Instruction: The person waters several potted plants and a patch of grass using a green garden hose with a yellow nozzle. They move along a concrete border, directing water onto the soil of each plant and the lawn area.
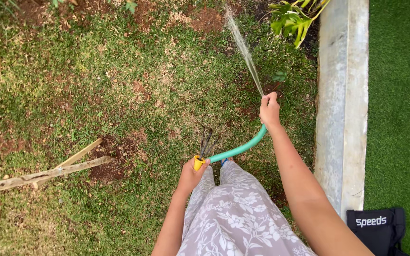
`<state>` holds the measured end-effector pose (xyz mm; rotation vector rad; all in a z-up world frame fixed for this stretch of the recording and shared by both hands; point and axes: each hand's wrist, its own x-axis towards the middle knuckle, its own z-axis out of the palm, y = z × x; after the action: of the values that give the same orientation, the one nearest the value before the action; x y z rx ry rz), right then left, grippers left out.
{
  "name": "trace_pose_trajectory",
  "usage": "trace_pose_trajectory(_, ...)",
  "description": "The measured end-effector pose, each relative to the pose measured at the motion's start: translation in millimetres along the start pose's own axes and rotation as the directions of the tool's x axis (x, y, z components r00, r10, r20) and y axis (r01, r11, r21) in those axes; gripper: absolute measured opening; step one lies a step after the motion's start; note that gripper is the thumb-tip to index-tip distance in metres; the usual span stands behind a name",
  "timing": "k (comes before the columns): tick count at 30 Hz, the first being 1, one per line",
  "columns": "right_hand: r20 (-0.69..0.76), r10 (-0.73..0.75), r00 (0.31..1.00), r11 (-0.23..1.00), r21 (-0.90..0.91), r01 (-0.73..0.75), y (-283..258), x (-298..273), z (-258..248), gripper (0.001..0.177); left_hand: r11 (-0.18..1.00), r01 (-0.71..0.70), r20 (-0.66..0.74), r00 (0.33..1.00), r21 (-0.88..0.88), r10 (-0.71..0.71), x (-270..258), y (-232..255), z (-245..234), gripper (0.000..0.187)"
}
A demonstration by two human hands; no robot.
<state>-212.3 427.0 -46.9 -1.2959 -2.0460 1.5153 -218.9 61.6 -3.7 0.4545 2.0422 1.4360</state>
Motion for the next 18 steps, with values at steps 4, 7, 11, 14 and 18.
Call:
trace_pose_trajectory(4,0.014,-0.022,1.0,0.999,-0.032,0.023,-7,-1,11,0.016,1.0,0.004,-0.03,1.0,0.017,-0.003,-6,2,-7,0.032)
trace_pose_trajectory(7,0.017,-0.045,0.999,0.998,-0.052,0.046,-10,-2,17,0.015,1.0,0.01,-0.056,0.998,0.007,-0.01,-11,1,-9,0.032)
trace_pose_trajectory(11,-0.006,-0.058,0.998,0.996,-0.06,0.058,-15,-1,23,0.017,1.0,0.006,-0.089,0.996,0.0,-0.006,-14,-1,-10,0.031)
trace_pose_trajectory(14,-0.01,-0.1,0.995,0.993,-0.069,0.1,-17,-1,28,0.018,0.999,0.053,-0.097,0.994,-0.001,-0.053,-15,-3,-12,0.032)
trace_pose_trajectory(18,-0.005,-0.113,0.994,0.991,-0.075,0.113,-21,1,32,0.017,0.998,0.054,-0.121,0.991,0.018,-0.051,-13,-8,-13,0.031)
